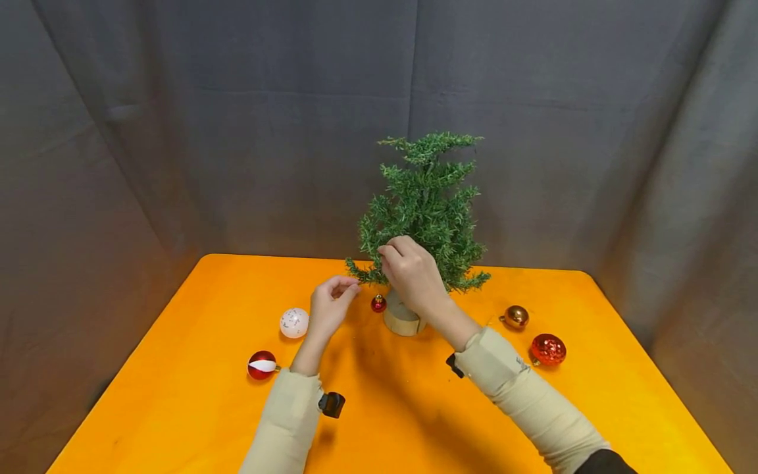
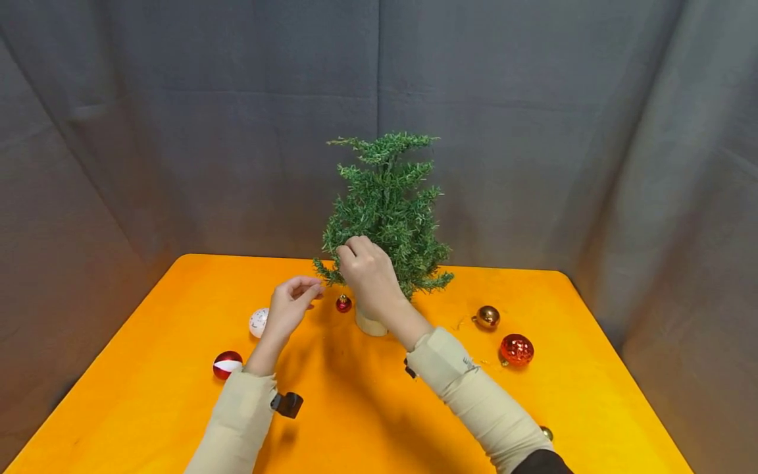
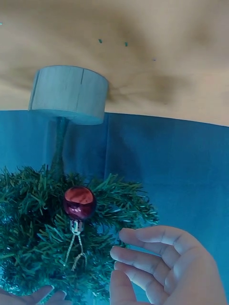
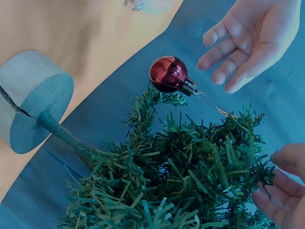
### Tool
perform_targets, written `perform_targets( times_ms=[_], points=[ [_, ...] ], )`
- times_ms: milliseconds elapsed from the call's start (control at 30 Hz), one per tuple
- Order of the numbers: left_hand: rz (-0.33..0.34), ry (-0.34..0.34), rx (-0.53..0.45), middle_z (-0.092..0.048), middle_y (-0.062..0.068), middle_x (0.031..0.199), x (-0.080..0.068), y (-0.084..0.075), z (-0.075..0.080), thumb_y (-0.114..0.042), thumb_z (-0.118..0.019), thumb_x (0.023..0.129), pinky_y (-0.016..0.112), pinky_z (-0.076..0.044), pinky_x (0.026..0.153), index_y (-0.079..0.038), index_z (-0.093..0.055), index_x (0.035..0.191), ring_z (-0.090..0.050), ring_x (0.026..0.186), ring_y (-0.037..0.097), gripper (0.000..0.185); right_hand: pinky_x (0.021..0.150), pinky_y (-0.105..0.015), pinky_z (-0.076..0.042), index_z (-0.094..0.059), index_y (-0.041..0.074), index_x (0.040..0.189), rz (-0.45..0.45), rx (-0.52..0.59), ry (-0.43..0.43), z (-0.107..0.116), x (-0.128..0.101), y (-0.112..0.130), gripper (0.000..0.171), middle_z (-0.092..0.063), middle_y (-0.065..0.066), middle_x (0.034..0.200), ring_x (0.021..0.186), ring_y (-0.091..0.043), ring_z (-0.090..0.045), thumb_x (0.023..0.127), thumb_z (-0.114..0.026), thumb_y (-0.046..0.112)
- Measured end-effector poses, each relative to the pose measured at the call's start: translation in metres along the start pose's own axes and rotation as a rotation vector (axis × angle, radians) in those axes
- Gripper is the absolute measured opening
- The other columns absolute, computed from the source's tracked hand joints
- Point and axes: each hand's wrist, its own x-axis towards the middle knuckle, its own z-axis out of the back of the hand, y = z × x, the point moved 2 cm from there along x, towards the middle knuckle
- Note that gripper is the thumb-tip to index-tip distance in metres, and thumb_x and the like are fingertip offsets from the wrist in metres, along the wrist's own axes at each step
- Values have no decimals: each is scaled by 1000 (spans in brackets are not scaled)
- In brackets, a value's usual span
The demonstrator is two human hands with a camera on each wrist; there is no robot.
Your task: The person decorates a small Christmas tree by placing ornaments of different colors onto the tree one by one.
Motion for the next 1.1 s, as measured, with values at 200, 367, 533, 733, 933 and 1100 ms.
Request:
perform_targets(
  times_ms=[200, 367, 533, 733, 933, 1100],
  points=[
    [41, -11, -43, -65, 15, 85, -5, 3, 8, -4, -56, 87, 27, -49, 66, 5, -64, 91, -60, 81, 29, 13, 68, -27, -49, -65, -6, 88, -49, 24, -14, -1, 0, -4, 13, -55, -14, 88, 82, -24, -54, 75, -63, -9],
    [67, -24, -58, -64, 15, 85, -10, 6, 15, -5, -56, 88, 28, -50, 68, 6, -63, 93, -60, 83, 32, 14, 70, -28, -49, -64, -7, 94, -118, 73, -13, -1, -2, -10, 18, -55, -15, 93, 87, -24, -53, 76, -66, -5],
    [81, -37, -68, -63, 18, 87, -14, 9, 24, -4, -55, 88, 24, -49, 68, 7, -62, 94, -60, 82, 32, 14, 75, -29, -47, -63, -7, 97, -164, 143, -12, 1, -1, -15, 20, -57, -14, 95, 89, -25, -53, 78, -66, -2],
    [88, -58, -85, -62, 23, 89, -17, 7, 33, -3, -55, 88, 21, -49, 68, 9, -61, 95, -61, 79, 27, 15, 76, -29, -47, -63, -7, 98, -155, 163, -13, 0, 0, -19, 20, -58, -15, 96, 89, -25, -53, 78, -65, -2],
    [112, -89, -123, -64, 15, 82, -23, 9, 43, -1, -55, 87, 22, -49, 64, 10, -61, 94, -61, 71, 14, 14, 75, -29, -48, -64, -7, 97, -158, 135, 0, -1, 3, -22, 20, -59, -15, 96, 89, -25, -54, 78, -65, -3],
    [149, -102, -175, -64, 8, 80, -28, 11, 55, -2, -56, 87, 18, -48, 60, 12, -59, 97, -59, 67, 9, 17, 75, -30, -48, -65, -6, 97, -157, 122, 7, -2, 5, -22, 19, -59, -15, 95, 89, -25, -54, 78, -65, -3]
  ],
)
